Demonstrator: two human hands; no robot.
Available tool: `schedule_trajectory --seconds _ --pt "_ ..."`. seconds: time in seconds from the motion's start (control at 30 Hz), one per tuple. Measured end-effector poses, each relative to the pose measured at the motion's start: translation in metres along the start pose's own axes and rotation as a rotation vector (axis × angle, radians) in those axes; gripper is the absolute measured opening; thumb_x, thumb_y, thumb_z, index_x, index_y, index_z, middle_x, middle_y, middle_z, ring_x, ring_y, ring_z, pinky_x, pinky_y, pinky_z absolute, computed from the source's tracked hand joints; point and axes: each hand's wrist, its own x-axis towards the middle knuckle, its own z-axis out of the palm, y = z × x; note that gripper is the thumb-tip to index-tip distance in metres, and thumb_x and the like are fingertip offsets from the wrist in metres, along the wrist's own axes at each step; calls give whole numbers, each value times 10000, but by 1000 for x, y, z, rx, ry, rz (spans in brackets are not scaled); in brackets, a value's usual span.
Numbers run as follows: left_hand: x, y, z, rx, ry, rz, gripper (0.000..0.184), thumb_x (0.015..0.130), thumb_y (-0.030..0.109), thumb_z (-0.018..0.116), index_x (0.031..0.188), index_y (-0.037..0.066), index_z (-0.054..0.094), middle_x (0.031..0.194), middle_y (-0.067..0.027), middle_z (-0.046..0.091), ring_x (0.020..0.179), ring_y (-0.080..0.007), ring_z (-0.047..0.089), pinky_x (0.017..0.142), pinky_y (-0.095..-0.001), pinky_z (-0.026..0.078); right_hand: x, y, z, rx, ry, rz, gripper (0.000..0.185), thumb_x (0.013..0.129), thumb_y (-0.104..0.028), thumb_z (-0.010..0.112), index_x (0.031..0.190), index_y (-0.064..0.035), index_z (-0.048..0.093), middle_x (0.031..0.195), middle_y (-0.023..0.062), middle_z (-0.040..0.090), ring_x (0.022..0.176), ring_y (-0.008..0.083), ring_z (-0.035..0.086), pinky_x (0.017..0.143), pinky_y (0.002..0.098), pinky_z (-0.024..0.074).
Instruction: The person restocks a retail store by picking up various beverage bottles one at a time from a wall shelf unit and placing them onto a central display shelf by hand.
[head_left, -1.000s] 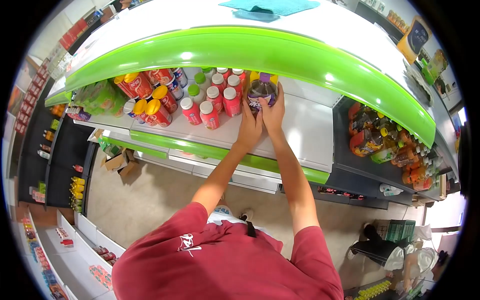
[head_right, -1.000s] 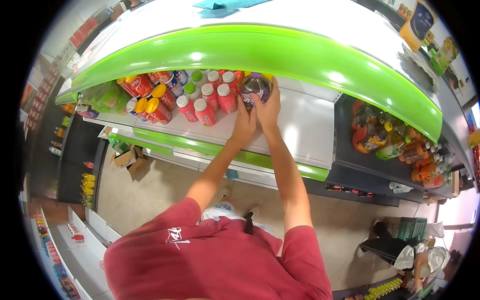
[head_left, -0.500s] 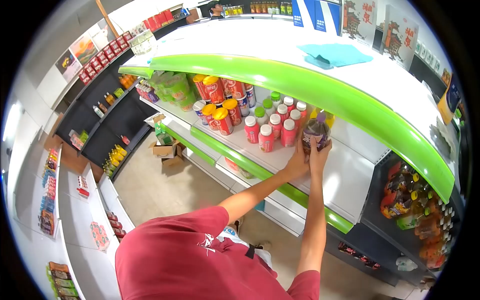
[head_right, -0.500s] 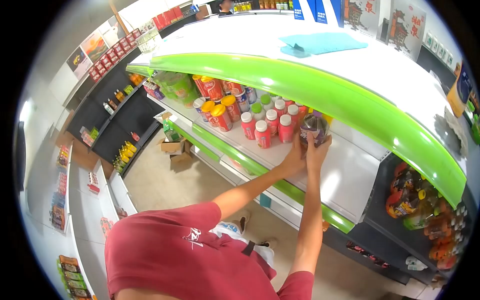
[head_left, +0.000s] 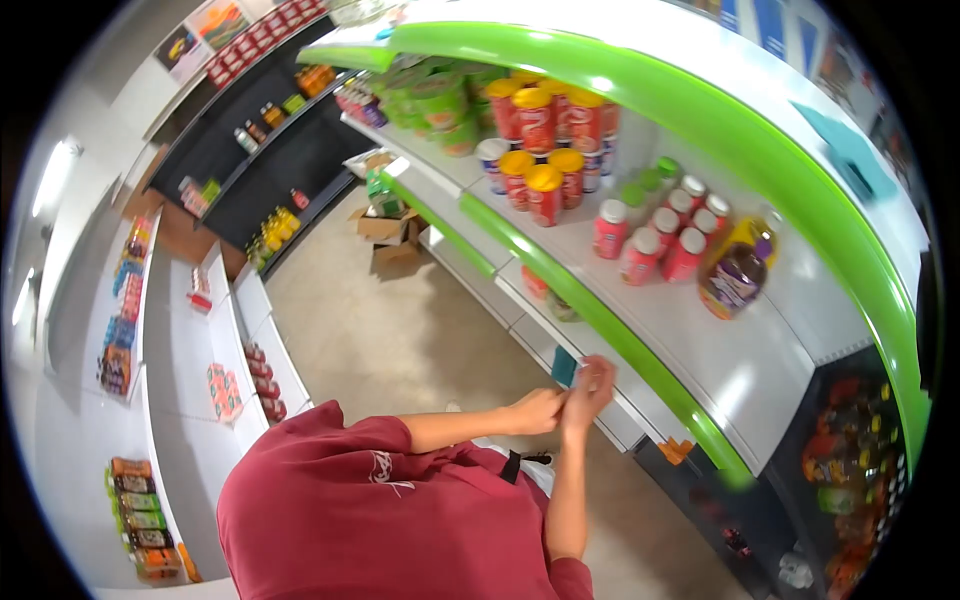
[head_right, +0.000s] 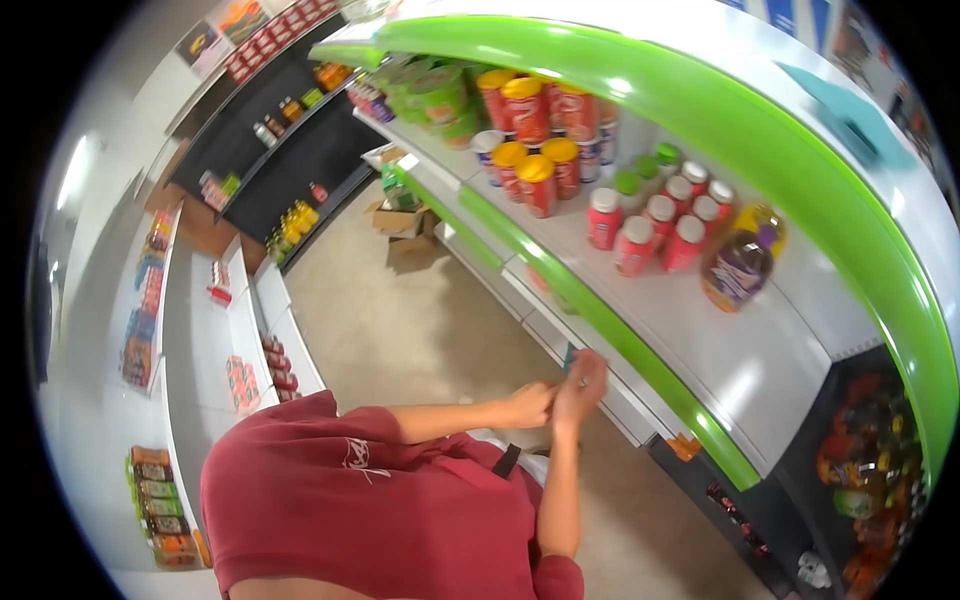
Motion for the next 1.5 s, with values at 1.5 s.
schedule_trajectory --seconds 1.5 --pt "-579 -591 -226 -811 954 -1314 239 806 222 600 735 35 731 778 -162 729 625 -269 681 533 -440 503 -203 337 739 -1093 -1892 544 405 927 -266 559 1255 -31 528 898 141 690 704 264 679 588 404 533"
